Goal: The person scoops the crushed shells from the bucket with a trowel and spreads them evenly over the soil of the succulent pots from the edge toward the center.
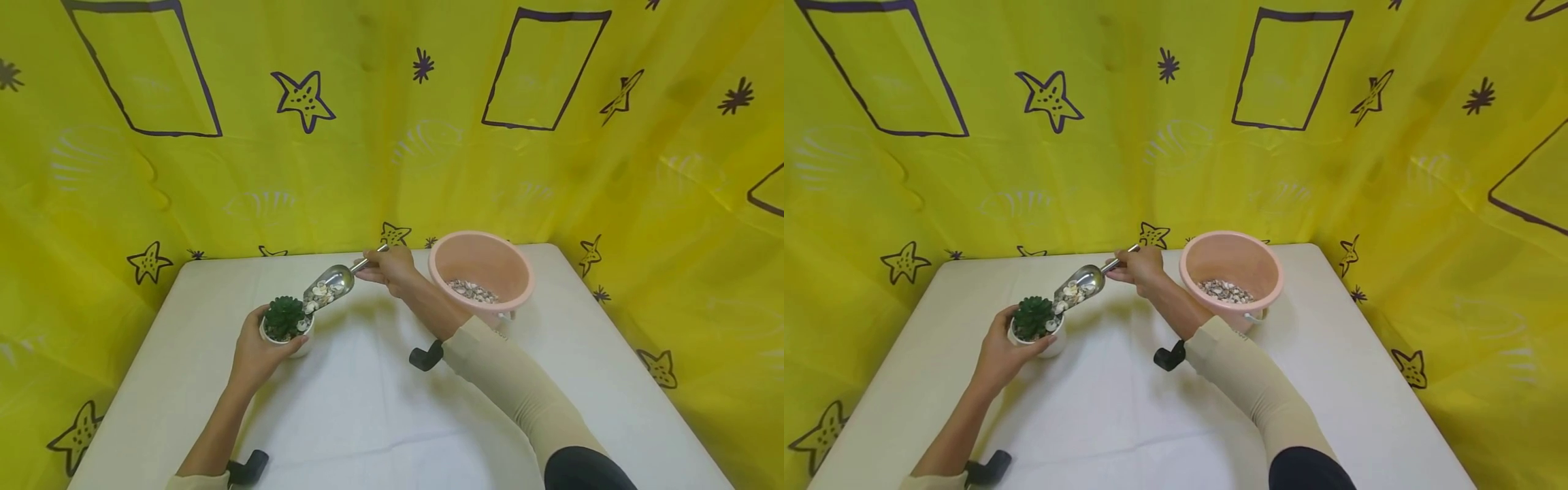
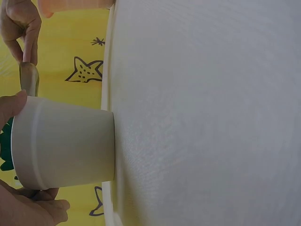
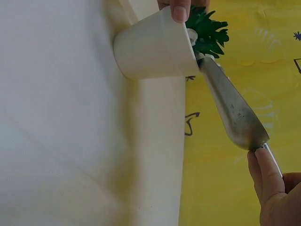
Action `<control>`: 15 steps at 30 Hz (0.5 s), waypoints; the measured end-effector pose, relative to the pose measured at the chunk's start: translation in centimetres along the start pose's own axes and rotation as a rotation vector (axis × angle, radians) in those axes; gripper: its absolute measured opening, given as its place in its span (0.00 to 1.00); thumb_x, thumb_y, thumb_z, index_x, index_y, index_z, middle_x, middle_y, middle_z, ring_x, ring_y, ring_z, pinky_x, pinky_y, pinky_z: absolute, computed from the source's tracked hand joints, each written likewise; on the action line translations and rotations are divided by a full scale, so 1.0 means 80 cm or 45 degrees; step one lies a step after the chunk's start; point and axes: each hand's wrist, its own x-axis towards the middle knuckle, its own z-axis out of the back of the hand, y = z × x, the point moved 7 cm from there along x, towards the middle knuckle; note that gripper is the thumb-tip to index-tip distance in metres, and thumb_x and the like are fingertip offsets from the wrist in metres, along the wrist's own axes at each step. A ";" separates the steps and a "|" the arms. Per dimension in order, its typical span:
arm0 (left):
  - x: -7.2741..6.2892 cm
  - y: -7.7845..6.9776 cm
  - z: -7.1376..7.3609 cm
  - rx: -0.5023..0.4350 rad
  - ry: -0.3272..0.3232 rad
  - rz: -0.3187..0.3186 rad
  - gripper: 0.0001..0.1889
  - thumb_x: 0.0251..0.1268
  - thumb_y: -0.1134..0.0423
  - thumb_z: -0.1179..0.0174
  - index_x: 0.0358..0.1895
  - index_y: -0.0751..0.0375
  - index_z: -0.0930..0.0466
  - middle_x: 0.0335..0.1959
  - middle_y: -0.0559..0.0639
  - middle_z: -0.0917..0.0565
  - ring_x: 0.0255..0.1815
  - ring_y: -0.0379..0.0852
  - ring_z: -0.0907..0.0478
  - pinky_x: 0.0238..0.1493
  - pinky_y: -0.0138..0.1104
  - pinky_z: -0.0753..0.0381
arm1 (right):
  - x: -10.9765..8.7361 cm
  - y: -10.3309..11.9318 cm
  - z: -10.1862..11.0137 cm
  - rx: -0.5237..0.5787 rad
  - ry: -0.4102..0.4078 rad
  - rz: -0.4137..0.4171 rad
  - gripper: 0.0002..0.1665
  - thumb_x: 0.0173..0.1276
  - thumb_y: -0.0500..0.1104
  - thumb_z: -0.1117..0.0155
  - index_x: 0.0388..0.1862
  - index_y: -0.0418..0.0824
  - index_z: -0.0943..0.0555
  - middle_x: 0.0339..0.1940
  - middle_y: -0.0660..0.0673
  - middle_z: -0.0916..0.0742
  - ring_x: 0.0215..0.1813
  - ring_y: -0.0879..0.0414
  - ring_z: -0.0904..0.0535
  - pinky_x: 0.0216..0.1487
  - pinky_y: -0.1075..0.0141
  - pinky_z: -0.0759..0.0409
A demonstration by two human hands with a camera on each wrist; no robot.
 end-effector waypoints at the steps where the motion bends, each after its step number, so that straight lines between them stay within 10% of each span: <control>1: 0.000 -0.001 0.000 -0.002 -0.006 -0.003 0.54 0.56 0.56 0.19 0.78 0.74 0.44 0.80 0.73 0.42 0.81 0.70 0.47 0.78 0.61 0.44 | 0.000 0.000 0.000 -0.002 0.002 -0.003 0.12 0.79 0.32 0.39 0.53 0.21 0.21 0.43 0.28 0.11 0.42 0.42 0.08 0.43 0.62 0.11; 15: 0.001 -0.001 -0.001 -0.010 0.044 -0.011 0.54 0.58 0.58 0.20 0.80 0.73 0.46 0.80 0.74 0.42 0.81 0.70 0.47 0.78 0.61 0.44 | 0.002 0.000 0.000 0.011 -0.007 0.000 0.12 0.79 0.32 0.38 0.53 0.22 0.21 0.47 0.26 0.12 0.36 0.47 0.08 0.43 0.62 0.11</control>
